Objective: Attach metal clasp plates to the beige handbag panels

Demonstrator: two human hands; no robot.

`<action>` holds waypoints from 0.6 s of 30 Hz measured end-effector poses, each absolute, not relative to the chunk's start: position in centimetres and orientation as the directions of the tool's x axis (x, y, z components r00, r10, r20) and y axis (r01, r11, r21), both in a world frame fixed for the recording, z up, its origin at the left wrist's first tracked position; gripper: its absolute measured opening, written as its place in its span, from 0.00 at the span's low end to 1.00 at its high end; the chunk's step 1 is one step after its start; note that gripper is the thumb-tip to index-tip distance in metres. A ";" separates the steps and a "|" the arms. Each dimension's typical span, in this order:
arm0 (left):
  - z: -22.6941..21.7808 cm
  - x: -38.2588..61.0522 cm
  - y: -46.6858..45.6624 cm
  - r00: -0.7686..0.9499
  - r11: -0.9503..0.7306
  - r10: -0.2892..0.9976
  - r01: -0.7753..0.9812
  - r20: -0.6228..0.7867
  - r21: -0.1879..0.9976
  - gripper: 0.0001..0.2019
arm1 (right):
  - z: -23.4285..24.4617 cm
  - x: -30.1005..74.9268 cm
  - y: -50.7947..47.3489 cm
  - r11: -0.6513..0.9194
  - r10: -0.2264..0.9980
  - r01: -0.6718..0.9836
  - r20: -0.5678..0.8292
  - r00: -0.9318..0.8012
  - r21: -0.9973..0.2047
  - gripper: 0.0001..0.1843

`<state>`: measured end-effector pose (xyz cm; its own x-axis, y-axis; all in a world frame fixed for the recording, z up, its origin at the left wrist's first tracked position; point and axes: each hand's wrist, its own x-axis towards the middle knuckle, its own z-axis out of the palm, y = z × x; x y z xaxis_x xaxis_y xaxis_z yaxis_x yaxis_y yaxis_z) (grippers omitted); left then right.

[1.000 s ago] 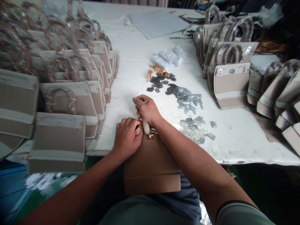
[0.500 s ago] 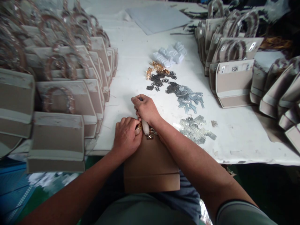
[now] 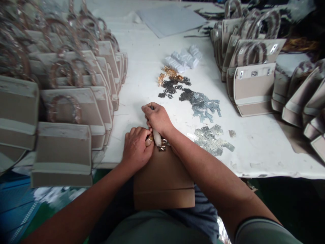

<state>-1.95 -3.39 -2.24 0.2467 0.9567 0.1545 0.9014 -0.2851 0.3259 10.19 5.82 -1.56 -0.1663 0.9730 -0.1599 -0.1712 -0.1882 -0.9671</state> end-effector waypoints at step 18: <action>-3.0 -3.4 -3.6 0.172 -0.419 0.901 0.587 0.399 0.692 0.16 | 7.7 19.6 -8.0 0.038 0.976 -0.045 0.028 0.218 -0.998 0.14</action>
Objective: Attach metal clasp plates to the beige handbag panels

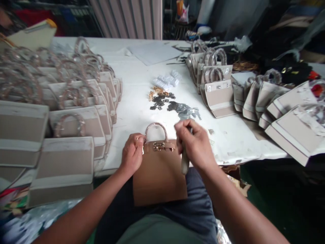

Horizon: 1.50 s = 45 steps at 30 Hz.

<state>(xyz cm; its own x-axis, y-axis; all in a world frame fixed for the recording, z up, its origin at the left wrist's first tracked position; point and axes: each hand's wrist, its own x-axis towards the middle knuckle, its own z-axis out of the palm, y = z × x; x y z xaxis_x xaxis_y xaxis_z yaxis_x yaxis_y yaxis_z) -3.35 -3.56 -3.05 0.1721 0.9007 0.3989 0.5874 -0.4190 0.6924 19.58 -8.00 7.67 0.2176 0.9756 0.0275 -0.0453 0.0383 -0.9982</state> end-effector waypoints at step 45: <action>-3.1 -4.4 -18.7 0.437 0.570 0.790 -0.262 -0.430 0.779 0.25 | 4.9 23.4 -11.5 -0.101 0.801 0.281 -0.245 -0.546 -0.954 0.23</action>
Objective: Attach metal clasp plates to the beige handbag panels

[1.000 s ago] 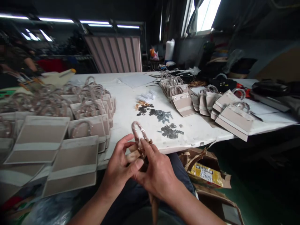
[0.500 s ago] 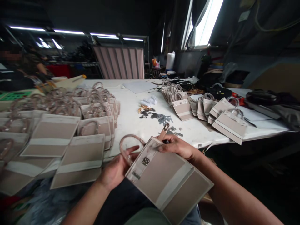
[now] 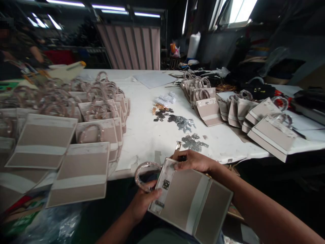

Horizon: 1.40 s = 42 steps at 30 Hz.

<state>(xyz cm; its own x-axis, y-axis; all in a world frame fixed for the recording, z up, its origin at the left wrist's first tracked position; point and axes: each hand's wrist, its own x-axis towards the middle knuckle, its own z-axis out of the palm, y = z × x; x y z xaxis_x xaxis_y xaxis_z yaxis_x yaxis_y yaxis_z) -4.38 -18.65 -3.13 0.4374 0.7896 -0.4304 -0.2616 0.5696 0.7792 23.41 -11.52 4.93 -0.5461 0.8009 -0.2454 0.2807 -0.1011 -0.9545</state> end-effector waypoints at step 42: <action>-3.6 2.6 -16.9 0.083 0.542 0.800 -0.526 -0.594 0.656 0.20 | 2.1 15.5 -12.6 0.264 0.858 -0.413 0.018 0.513 -0.872 0.22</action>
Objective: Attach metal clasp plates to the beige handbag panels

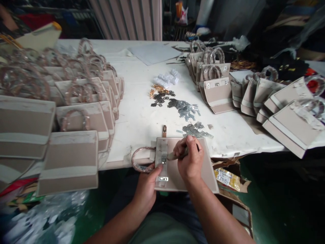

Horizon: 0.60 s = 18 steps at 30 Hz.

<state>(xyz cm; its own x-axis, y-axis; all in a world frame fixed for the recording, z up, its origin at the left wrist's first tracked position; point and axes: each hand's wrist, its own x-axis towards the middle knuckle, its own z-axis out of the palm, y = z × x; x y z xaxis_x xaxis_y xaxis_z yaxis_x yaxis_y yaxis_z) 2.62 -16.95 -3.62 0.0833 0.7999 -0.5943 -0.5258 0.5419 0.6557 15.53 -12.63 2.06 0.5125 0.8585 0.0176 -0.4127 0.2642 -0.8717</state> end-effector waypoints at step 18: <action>-3.3 2.8 -16.9 0.027 0.499 0.813 -0.546 -0.581 0.673 0.13 | 2.3 12.8 -11.1 0.166 0.982 0.118 0.176 0.073 -0.979 0.26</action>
